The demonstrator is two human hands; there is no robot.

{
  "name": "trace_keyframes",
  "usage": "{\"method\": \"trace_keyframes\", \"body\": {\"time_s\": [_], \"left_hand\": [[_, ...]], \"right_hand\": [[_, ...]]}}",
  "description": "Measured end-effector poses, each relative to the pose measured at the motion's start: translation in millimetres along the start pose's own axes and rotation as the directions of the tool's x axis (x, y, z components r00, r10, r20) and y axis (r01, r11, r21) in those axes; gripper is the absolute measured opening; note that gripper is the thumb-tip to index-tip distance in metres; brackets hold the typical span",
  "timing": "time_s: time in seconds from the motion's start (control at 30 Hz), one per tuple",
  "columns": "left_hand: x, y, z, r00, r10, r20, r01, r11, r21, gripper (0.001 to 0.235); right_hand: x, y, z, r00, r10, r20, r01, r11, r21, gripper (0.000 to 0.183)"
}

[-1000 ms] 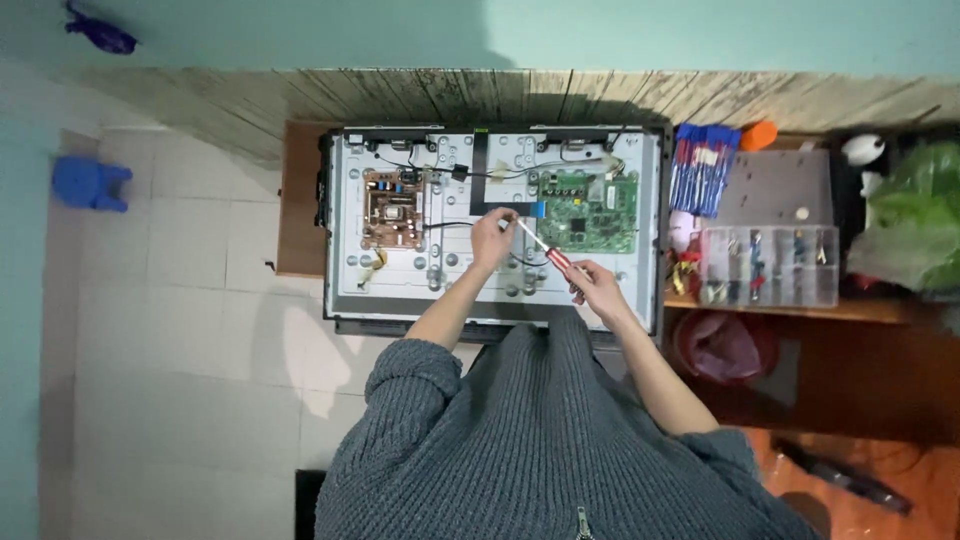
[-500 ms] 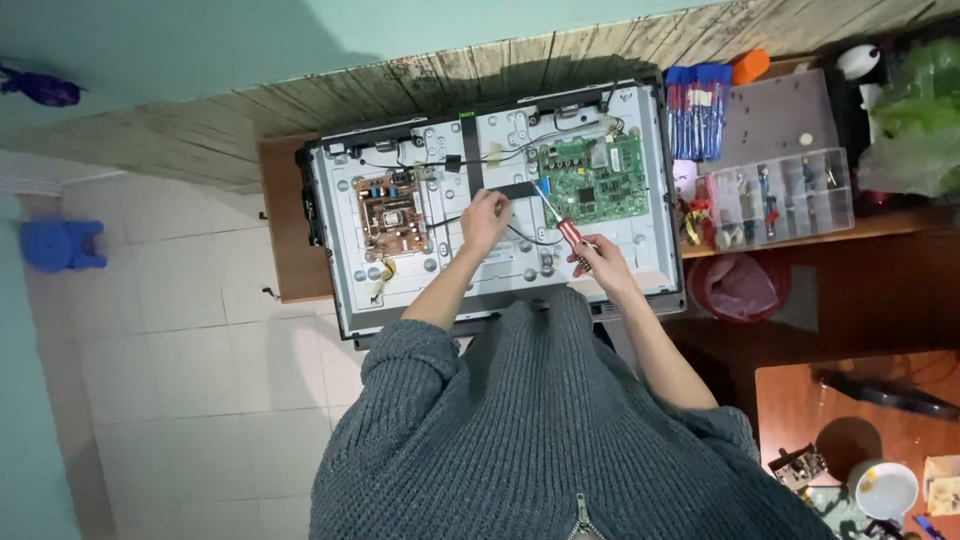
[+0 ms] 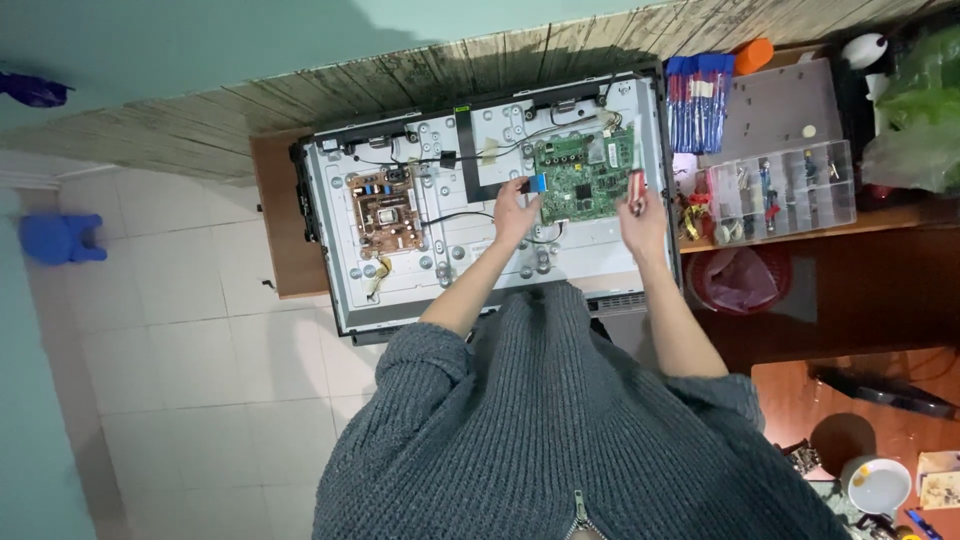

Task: Disassembling the internal components of a television by unscrewing boards and disconnecting cables.

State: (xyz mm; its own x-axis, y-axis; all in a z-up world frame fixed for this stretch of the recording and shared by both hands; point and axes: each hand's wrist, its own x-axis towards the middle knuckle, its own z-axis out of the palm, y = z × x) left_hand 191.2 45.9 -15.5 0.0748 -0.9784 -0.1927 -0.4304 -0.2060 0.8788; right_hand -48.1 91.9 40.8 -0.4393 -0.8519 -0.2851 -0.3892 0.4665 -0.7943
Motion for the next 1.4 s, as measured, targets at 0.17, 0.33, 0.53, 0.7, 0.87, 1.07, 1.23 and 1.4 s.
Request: {"method": "trace_keyframes", "body": {"time_s": [0.17, 0.33, 0.53, 0.7, 0.87, 1.07, 1.23, 1.4], "left_hand": [[-15.7, 48.4, -4.1, 0.997, -0.073, -0.020, 0.073, 0.997, -0.023, 0.070], [-22.1, 65.0, -2.3, 0.974, -0.195, 0.112, 0.205, 0.975, -0.082, 0.079], [-19.9, 48.5, 6.2, 0.963, -0.264, 0.045, 0.268, 0.956, -0.118, 0.068], [-22.6, 56.8, 2.6, 0.942, -0.334, 0.023, 0.334, 0.931, -0.146, 0.063], [-10.3, 19.6, 12.5, 0.908, -0.418, -0.009, 0.409, 0.894, -0.184, 0.055], [-14.1, 17.4, 12.6, 0.909, -0.415, 0.034, 0.414, 0.891, -0.189, 0.048], [-18.1, 25.8, 5.8, 0.915, -0.400, 0.045, 0.400, 0.890, -0.221, 0.044], [-31.3, 65.7, -16.0, 0.922, -0.375, 0.092, 0.386, 0.899, -0.205, 0.052]], "right_hand": [[31.6, 10.5, -7.1, 0.991, -0.118, -0.064, 0.112, 0.989, -0.098, 0.033], [22.5, -10.3, -7.2, 0.997, 0.023, 0.079, -0.019, 0.998, -0.053, 0.036], [40.2, 7.5, 4.0, 0.993, 0.117, 0.005, -0.116, 0.991, -0.060, 0.021], [70.2, 41.8, 8.2, 0.980, 0.198, 0.013, -0.197, 0.967, 0.162, 0.022], [56.5, 3.7, -10.7, 0.969, 0.245, -0.021, -0.234, 0.943, 0.236, 0.026], [43.5, -13.0, -17.8, 0.977, 0.207, -0.052, -0.185, 0.944, 0.274, 0.024], [66.2, 24.2, -12.0, 0.974, 0.202, -0.106, -0.163, 0.942, 0.294, 0.025], [73.1, 25.8, -19.1, 0.974, 0.203, -0.099, -0.156, 0.921, 0.356, 0.025]]}}
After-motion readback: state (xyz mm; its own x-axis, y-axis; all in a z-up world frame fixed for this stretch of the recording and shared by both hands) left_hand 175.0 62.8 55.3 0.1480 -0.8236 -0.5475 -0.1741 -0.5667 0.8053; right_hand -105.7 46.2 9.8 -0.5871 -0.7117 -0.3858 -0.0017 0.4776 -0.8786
